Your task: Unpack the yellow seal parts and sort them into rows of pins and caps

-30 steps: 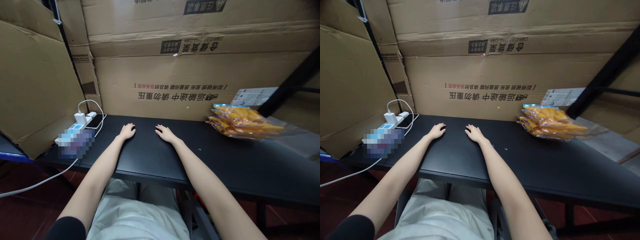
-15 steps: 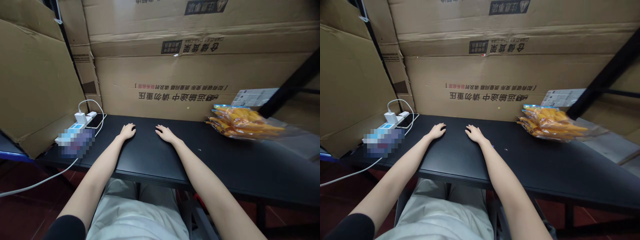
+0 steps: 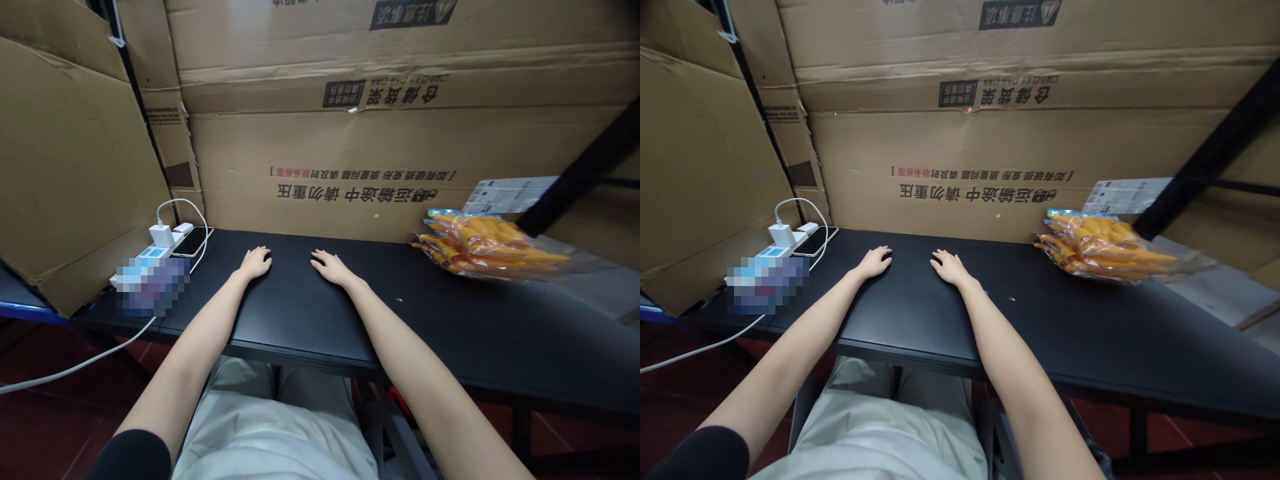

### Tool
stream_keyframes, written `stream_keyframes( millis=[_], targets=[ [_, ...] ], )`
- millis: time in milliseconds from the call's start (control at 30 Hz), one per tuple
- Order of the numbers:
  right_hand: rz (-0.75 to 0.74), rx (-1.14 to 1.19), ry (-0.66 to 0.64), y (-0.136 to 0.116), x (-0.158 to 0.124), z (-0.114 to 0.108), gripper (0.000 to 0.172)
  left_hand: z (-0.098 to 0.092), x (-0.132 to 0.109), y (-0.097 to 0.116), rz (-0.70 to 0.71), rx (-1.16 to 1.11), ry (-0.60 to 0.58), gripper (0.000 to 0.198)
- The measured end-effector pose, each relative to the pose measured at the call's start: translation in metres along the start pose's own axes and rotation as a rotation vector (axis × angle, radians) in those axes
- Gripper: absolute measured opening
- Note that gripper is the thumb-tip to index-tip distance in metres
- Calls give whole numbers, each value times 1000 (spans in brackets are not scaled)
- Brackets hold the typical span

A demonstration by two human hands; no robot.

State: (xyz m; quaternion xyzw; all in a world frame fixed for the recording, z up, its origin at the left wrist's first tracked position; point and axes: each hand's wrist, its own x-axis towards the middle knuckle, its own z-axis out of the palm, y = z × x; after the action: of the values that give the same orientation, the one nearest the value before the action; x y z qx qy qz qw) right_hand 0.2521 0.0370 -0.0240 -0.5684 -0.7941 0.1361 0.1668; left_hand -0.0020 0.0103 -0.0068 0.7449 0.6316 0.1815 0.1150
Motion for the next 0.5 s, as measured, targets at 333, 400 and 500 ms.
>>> stream_keyframes(
  millis=[333, 400, 500],
  targets=[
    [70, 396, 430, 8, 9, -30, 51, 5, 4, -3, -1, -97, 123, 42],
    [215, 674, 663, 29, 11, -58, 53, 6, 7, -4, 0, -130, 196, 42],
    [427, 1033, 790, 70, 1, -102, 49, 8, 10, -5, 0, -159, 276, 41]
  ],
)
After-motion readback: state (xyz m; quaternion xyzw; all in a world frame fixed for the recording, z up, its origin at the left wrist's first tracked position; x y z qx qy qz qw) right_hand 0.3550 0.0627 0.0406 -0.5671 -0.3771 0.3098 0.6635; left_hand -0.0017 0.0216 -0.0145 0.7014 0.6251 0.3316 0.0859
